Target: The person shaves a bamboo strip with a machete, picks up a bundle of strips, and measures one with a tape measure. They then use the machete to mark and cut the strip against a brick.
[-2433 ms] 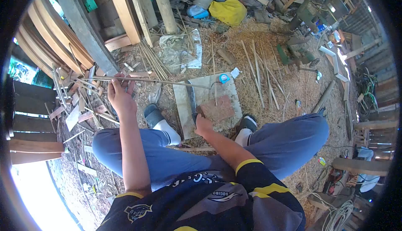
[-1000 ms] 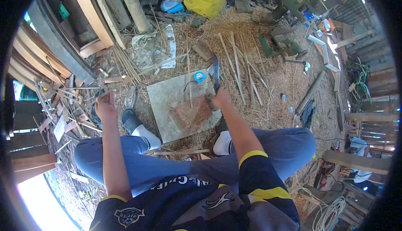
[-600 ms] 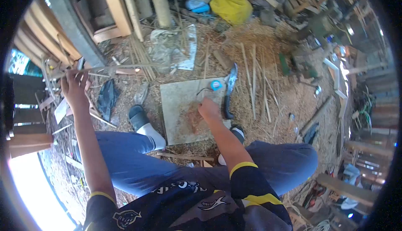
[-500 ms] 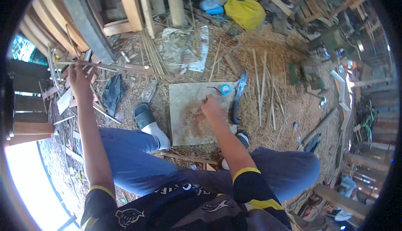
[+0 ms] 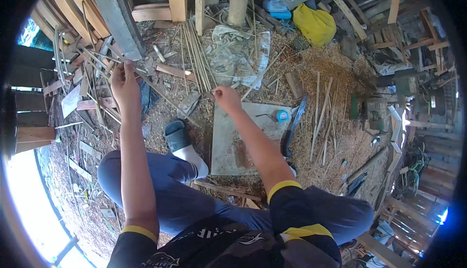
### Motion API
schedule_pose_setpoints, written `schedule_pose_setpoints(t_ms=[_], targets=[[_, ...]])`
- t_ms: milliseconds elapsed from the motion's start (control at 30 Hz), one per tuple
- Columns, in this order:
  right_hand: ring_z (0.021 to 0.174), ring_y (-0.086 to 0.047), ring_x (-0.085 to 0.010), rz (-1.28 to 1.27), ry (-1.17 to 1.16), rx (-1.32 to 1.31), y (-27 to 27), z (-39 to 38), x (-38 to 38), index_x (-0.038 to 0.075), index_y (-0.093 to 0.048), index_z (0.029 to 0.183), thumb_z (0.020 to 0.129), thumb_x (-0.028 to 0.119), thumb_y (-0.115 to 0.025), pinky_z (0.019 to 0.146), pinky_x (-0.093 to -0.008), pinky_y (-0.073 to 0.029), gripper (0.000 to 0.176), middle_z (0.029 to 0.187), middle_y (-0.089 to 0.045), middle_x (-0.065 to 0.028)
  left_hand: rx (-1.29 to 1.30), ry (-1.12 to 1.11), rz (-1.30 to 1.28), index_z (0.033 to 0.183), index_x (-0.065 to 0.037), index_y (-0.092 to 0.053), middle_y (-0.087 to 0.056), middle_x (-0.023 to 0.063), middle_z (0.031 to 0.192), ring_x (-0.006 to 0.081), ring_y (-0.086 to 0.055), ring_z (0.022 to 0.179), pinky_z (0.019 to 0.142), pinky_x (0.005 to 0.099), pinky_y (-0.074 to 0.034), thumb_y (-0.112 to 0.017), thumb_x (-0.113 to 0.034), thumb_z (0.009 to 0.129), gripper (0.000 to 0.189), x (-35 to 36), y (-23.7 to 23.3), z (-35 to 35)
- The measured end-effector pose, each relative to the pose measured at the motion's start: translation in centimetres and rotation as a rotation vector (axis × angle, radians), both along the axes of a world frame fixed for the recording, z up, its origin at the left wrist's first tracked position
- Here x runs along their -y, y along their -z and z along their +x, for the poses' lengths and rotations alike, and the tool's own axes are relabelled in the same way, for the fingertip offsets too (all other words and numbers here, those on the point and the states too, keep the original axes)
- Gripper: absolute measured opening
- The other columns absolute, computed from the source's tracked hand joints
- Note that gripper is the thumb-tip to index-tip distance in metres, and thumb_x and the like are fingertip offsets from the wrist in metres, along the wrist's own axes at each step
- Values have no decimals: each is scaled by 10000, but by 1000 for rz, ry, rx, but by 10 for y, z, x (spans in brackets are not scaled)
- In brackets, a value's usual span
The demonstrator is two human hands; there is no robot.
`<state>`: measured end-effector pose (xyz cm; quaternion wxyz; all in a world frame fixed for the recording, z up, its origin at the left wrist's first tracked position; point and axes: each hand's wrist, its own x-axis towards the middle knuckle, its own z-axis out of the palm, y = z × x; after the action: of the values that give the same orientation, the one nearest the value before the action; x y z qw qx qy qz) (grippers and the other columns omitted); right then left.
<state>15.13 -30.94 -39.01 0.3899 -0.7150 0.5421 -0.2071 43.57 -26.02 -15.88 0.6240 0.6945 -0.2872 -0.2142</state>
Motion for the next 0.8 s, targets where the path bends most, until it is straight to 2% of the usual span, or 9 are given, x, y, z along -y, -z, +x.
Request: schedule_pose_setpoints(t_ms=[67, 133, 267, 300, 500, 600, 667, 800], targets=[[873, -718, -325, 46, -14, -88, 6, 25, 12, 117, -747, 995, 907, 244, -712, 768, -453, -565, 159, 944, -738, -127, 58, 26, 55, 1048, -30, -677, -606, -21, 843, 54, -527, 746, 669, 239, -466, -647, -330, 1053, 301, 4, 7, 10], [874, -718, -325, 69, 6, -162, 17, 45, 20, 130, -752, 993, 909, 252, -713, 772, -460, -567, 154, 945, -739, -124, 55, 15, 23, 1030, -9, -689, -618, -14, 808, 56, -527, 722, 649, 239, -449, -653, -298, 1048, 292, 12, 11, 15], [879, -716, -344, -25, 112, -276, 29, 73, 24, 125, -721, 1069, 897, 280, -751, 785, -474, -572, 233, 928, -725, -122, 66, 11, -32, 1004, 24, -694, -653, 7, 794, 57, -541, 711, 625, 242, -438, -663, -247, 1039, 275, 28, 13, 11], [901, -714, -356, -19, 85, -311, 35, 77, 27, 126, -680, 1150, 885, 286, -771, 790, -489, -577, 323, 1017, -703, -134, 34, 31, -48, 1002, 27, -692, -655, 9, 797, 56, -543, 713, 624, 243, -439, -663, -246, 1039, 276, 32, 15, 12], [951, -707, -382, -60, 229, -510, 38, 90, 25, 114, -634, 1177, 874, 285, -771, 817, -500, -586, 374, 1179, -637, -153, 15, 51, -27, 984, 39, -678, -645, 5, 789, 53, -540, 710, 619, 245, -445, -657, -227, 1041, 272, 45, 20, 13], [937, -705, -386, -103, 222, -452, 42, 87, 27, 104, -626, 1165, 879, 254, -748, 795, -497, -589, 346, 1157, -651, -154, -2, 50, -11, 994, 30, -679, -650, 10, 803, 57, -543, 717, 632, 245, -448, -651, -233, 1045, 270, 50, 29, 15], [885, -699, -386, -165, 242, -373, 49, 86, 26, 98, -634, 1167, 858, 188, -739, 753, -510, -572, 338, 1077, -670, -156, -3, 60, 23, 1026, 13, -692, -667, 17, 841, 69, -561, 746, 674, 245, -458, -644, -264, 1053, 283, 52, 34, 16], [821, -689, -388, -215, 294, -284, 59, 83, 24, 90, -632, 1146, 855, 127, -720, 692, -517, -553, 306, 1004, -673, -166, -7, 52, 8, 967, 35, -668, -626, 5, 759, 51, -505, 673, 588, 249, -425, -659, -210, 1036, 254, 59, 37, 16]])
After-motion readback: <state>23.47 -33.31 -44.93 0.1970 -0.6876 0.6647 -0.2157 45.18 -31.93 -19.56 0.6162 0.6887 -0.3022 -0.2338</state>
